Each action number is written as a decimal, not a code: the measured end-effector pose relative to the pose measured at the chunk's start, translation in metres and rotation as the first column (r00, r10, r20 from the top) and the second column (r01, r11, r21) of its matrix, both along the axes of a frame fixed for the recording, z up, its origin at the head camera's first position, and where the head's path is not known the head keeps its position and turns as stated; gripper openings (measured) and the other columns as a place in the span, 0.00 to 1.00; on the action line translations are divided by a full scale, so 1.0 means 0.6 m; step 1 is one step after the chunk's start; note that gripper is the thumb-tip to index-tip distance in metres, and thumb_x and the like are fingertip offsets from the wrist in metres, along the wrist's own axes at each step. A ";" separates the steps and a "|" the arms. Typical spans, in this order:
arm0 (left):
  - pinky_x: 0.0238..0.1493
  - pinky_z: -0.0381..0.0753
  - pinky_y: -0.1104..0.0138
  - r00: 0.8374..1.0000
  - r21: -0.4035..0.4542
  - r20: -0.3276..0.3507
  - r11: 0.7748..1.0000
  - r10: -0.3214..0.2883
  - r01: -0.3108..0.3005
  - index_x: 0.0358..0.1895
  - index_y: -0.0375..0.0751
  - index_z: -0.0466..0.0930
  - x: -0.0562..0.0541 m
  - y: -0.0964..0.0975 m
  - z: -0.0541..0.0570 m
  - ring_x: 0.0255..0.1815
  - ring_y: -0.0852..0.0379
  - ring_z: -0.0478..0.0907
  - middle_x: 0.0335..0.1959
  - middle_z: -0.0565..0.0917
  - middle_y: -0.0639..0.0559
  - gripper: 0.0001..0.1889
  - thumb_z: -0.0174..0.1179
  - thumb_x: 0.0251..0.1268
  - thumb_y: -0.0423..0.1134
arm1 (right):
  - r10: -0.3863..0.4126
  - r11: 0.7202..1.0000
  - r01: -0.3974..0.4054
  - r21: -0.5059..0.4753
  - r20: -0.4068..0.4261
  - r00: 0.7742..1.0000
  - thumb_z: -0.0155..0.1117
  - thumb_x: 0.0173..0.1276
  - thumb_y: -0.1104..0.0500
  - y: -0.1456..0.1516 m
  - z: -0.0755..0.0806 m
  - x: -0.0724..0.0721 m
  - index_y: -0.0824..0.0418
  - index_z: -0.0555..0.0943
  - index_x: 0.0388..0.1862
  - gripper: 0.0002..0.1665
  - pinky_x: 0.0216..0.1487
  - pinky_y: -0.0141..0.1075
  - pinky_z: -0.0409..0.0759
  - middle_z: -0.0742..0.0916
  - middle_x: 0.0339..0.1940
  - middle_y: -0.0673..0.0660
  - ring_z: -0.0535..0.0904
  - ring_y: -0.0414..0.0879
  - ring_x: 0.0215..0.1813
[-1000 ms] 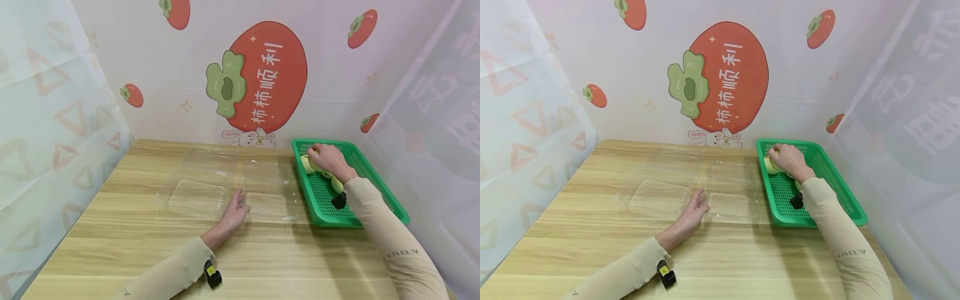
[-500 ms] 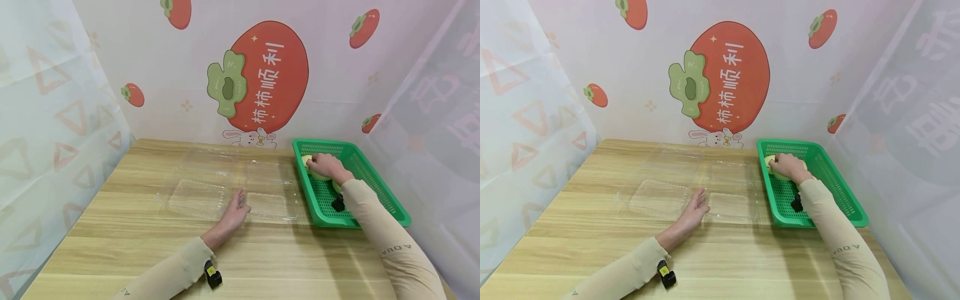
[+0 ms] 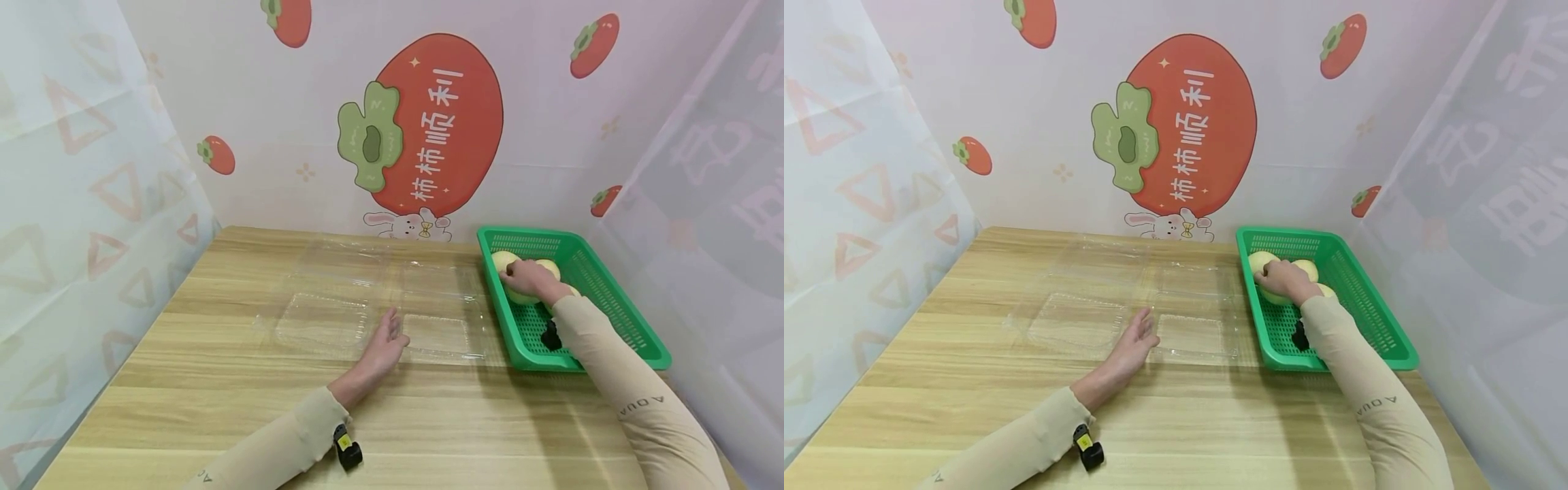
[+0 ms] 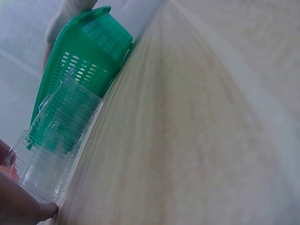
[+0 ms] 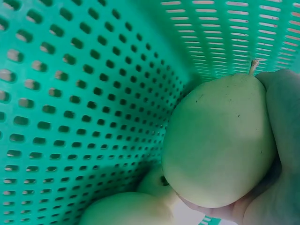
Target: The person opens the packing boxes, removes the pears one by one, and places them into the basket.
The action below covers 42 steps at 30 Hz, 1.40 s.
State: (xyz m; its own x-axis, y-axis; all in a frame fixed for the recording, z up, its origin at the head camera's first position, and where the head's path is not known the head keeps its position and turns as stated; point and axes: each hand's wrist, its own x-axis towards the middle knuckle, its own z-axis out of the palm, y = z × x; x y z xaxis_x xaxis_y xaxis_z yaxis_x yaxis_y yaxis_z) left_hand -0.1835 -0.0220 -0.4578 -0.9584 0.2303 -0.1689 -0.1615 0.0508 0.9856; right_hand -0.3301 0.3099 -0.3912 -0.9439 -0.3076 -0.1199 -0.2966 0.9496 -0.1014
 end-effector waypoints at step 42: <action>0.68 0.74 0.53 0.958 -0.208 -0.278 0.978 -0.074 0.015 0.63 0.40 0.71 -0.057 -0.072 0.162 0.65 0.45 0.73 0.63 0.76 0.42 0.19 0.49 0.71 0.33 | 0.070 0.984 -0.108 -0.143 -0.250 0.966 0.46 0.75 0.59 -0.014 0.091 0.034 0.55 0.71 0.21 0.19 0.23 0.34 0.57 0.68 0.15 0.50 0.59 0.42 0.18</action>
